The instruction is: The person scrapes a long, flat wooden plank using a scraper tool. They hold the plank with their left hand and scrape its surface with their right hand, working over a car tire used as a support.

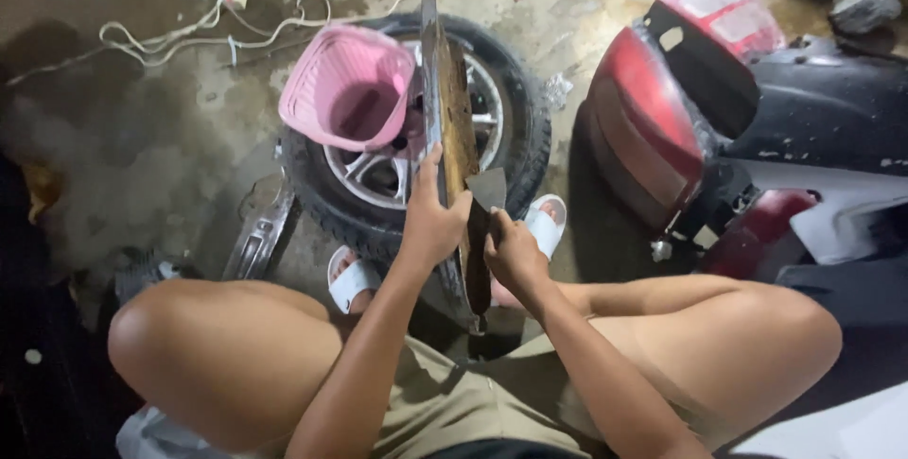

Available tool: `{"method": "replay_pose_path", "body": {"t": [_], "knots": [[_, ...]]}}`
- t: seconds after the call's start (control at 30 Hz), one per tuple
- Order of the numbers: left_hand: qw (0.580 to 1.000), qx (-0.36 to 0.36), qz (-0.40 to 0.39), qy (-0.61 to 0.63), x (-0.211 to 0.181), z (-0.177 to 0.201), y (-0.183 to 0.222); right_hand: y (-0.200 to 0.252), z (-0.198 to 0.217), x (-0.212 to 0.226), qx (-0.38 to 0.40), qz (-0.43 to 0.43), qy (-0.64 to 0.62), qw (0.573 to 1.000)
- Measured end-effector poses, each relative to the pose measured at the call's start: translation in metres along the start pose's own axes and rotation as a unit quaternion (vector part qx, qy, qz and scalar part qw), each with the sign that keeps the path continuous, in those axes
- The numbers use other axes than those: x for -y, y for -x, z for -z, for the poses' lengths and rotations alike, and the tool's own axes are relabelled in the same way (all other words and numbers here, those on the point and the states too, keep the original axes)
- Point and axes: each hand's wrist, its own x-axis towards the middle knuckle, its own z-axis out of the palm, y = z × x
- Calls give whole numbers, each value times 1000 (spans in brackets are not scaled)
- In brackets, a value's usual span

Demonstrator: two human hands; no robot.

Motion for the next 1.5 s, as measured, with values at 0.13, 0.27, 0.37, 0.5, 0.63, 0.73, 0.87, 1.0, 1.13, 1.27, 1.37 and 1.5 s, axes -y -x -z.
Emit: {"method": "replay_pose_path", "body": {"t": [0.13, 0.27, 0.37, 0.5, 0.63, 0.73, 0.87, 1.0, 1.13, 1.27, 1.37, 1.5], "knots": [[1000, -2, 3, 12, 0, 6, 2, 1, -5, -7, 6, 24, -74, 997], [1000, -12, -25, -1, 5, 2, 1, 3, -100, -82, -89, 112, 14, 990], [1000, -9, -12, -8, 5, -3, 2, 13, -53, -44, -133, 108, 54, 984], [1000, -7, -17, -26, 3, -4, 4, 17, 0, -1, -33, 30, 17, 999], [1000, -11, -15, -7, 2, -1, 2, 19, 6, 2, 20, 3, 2, 1000], [1000, -8, -11, -4, 1, -2, 4, 12, -2, -7, 22, 0, -3, 1000], [1000, -3, -14, -4, -4, -3, 5, 14, 25, 18, 52, -17, -25, 998], [1000, -4, -13, 9, -2, 0, 6, 10, 4, -2, 50, -12, 15, 999], [1000, 2, -7, -4, -7, -3, 8, 0, 10, 3, 35, -2, -51, 998], [1000, 1, -1, 11, -9, -1, 7, 15, 24, 21, 24, 4, 22, 999], [1000, -3, 3, 8, -8, 1, 8, -1, -48, -22, -57, 64, 145, 986], [1000, -7, -22, 6, -7, -4, 3, 1, 9, 4, 21, 4, 47, 999]]}}
